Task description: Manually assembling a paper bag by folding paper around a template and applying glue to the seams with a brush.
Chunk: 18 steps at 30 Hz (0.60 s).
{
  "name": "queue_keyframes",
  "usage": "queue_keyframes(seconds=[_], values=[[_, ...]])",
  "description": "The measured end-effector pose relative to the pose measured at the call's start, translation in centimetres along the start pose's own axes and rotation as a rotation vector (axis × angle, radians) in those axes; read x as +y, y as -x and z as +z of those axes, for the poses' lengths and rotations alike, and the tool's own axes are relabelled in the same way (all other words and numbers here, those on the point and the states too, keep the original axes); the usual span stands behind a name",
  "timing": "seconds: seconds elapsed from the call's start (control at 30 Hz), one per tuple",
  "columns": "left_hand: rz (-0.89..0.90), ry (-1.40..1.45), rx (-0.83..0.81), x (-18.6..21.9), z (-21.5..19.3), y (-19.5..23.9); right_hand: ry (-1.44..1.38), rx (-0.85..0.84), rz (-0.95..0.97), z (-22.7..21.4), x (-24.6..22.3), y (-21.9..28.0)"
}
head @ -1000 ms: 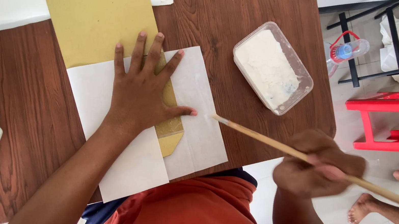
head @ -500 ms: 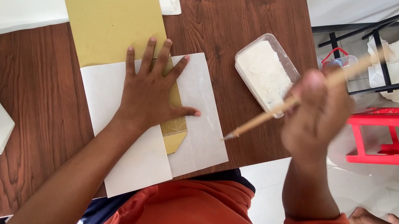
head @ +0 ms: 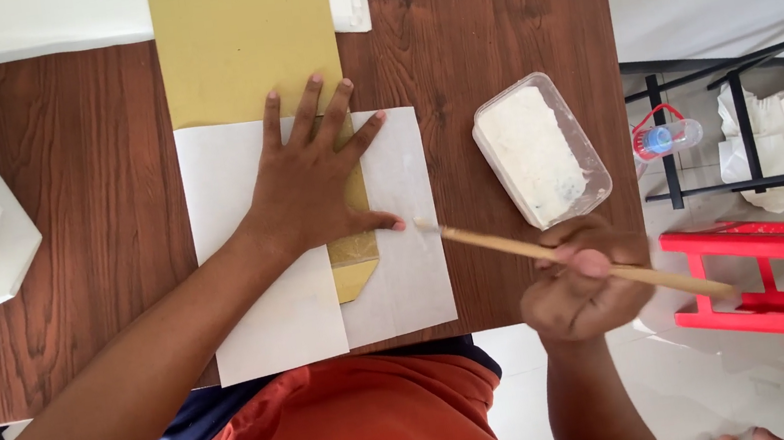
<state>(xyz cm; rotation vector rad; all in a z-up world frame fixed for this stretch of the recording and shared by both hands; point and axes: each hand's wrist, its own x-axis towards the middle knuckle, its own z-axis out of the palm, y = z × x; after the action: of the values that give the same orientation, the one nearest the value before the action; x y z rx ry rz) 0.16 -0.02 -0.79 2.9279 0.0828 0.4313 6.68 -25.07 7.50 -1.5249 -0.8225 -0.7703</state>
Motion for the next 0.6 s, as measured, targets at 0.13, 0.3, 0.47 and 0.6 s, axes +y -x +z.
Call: queue_keyframes(seconds=[0.13, 0.3, 0.47, 0.6], values=[[-0.009, -0.01, -0.013, 0.0, 0.0, 0.0, -0.03, -0.016, 0.042, -1.6, -0.6, 1.0], [-0.002, 0.0, 0.003, 0.0, -0.2, 0.0, 0.151, 0.257, 0.062, -0.6, -1.7, 0.6], [0.008, -0.023, 0.002, 0.1, -0.6, 0.0, 0.014, -0.054, 0.13, -0.5, -1.5, 1.0], [0.019, -0.005, -0.166, 0.5, -1.4, -0.8, 0.075, 0.043, 0.215, -2.7, -1.6, 0.5]])
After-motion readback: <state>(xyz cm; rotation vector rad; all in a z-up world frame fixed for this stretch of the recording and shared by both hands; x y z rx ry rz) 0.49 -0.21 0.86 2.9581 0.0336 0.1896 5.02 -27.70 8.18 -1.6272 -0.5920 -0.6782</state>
